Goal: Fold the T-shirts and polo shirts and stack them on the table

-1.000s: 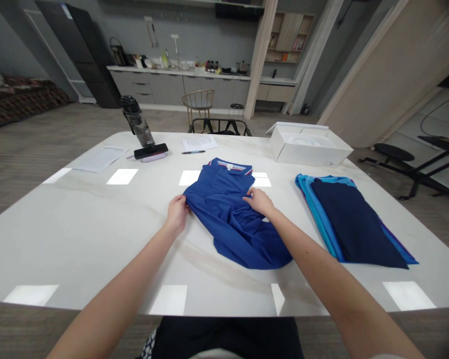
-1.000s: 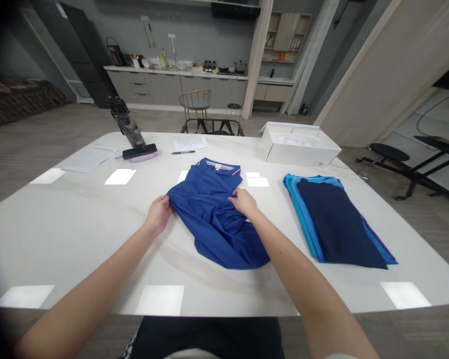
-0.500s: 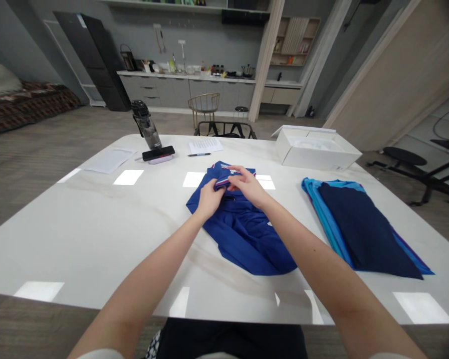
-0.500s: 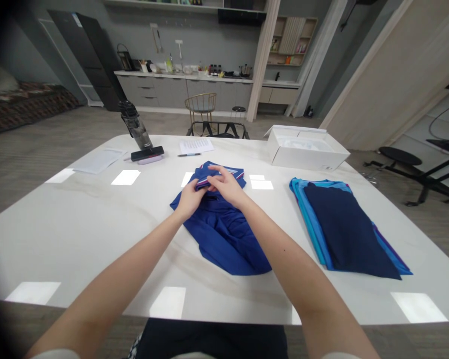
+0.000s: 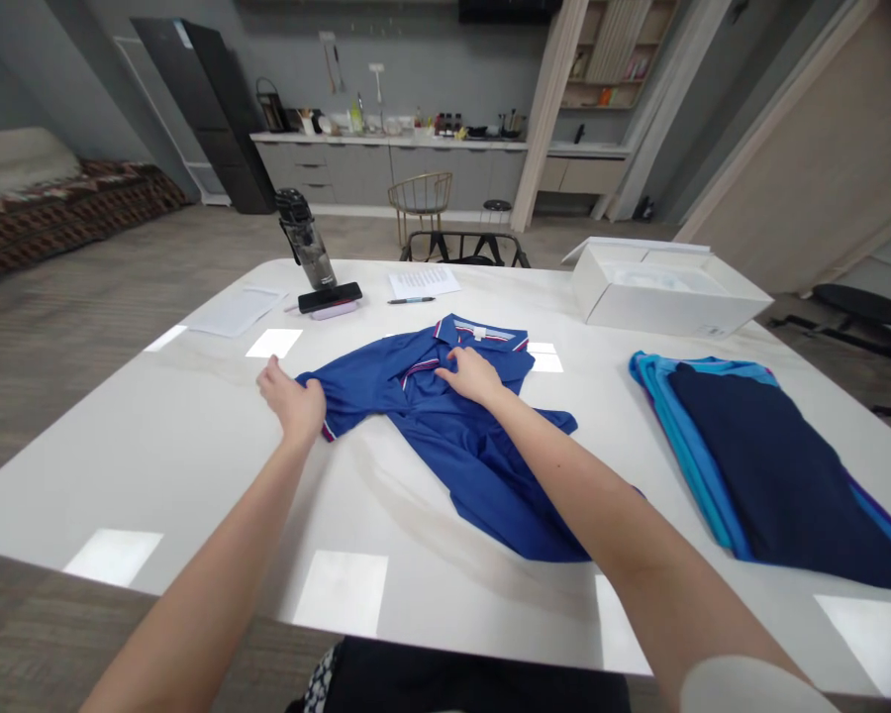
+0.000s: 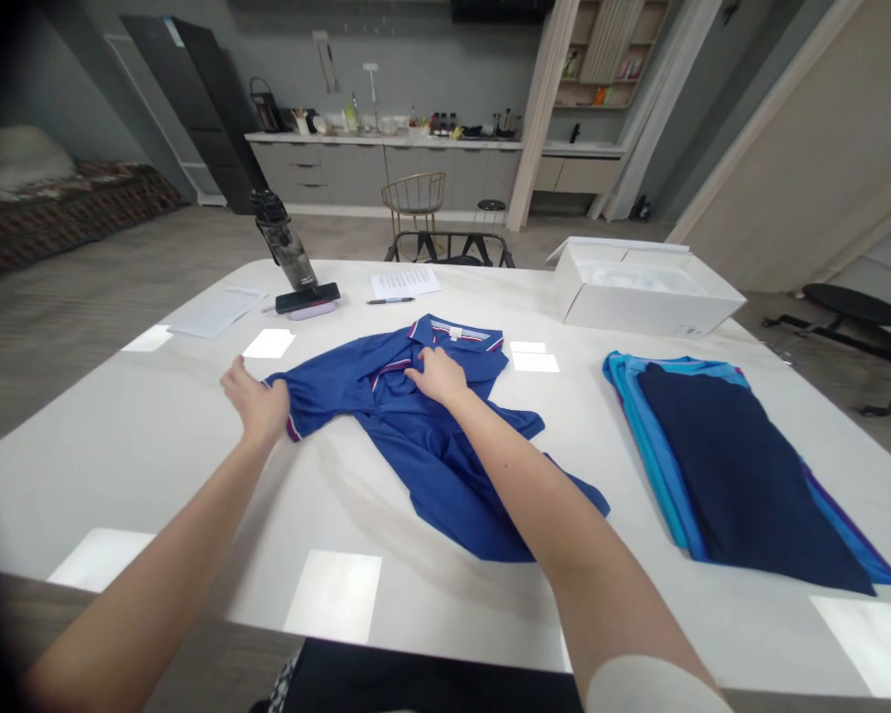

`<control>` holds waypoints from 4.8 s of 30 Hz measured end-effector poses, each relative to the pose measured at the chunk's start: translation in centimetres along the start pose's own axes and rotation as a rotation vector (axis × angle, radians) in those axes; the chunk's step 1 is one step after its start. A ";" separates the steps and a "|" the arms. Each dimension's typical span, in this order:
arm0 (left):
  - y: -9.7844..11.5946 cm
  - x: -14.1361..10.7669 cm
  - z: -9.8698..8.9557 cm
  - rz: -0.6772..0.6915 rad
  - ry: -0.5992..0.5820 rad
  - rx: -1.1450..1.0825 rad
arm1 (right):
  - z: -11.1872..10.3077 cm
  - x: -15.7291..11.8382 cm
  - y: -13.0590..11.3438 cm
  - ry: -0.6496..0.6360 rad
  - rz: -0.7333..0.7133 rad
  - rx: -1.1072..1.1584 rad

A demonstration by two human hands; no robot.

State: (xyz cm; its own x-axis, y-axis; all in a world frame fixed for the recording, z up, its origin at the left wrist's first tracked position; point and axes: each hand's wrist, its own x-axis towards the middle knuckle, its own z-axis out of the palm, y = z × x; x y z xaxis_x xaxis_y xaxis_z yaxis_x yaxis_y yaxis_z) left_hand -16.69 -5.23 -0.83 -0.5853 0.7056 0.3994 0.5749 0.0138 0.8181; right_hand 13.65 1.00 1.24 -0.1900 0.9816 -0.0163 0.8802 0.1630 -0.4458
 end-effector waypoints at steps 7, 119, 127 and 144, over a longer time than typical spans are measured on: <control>3.8 -1.7 7.9 0.459 -0.657 0.255 | 3.0 3.1 -3.8 -0.009 0.131 0.036; 12.8 -22.6 -2.3 0.823 -0.955 -0.011 | -5.2 -25.0 10.4 0.145 0.396 -0.318; 12.0 -19.0 -3.5 0.568 -0.733 -0.285 | -4.6 -24.5 4.2 -0.032 -0.121 0.281; 6.0 -21.8 -5.5 0.599 -0.757 0.510 | -0.2 -25.5 4.0 0.018 -0.453 0.261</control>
State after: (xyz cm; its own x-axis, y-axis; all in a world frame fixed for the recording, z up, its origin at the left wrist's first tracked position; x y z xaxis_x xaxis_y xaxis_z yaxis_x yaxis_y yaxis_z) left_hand -3.69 -24.42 -2.34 0.2717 0.9463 0.1751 0.9211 -0.3084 0.2376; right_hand 22.13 -23.31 0.09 -0.5171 0.8203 0.2444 0.5733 0.5439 -0.6128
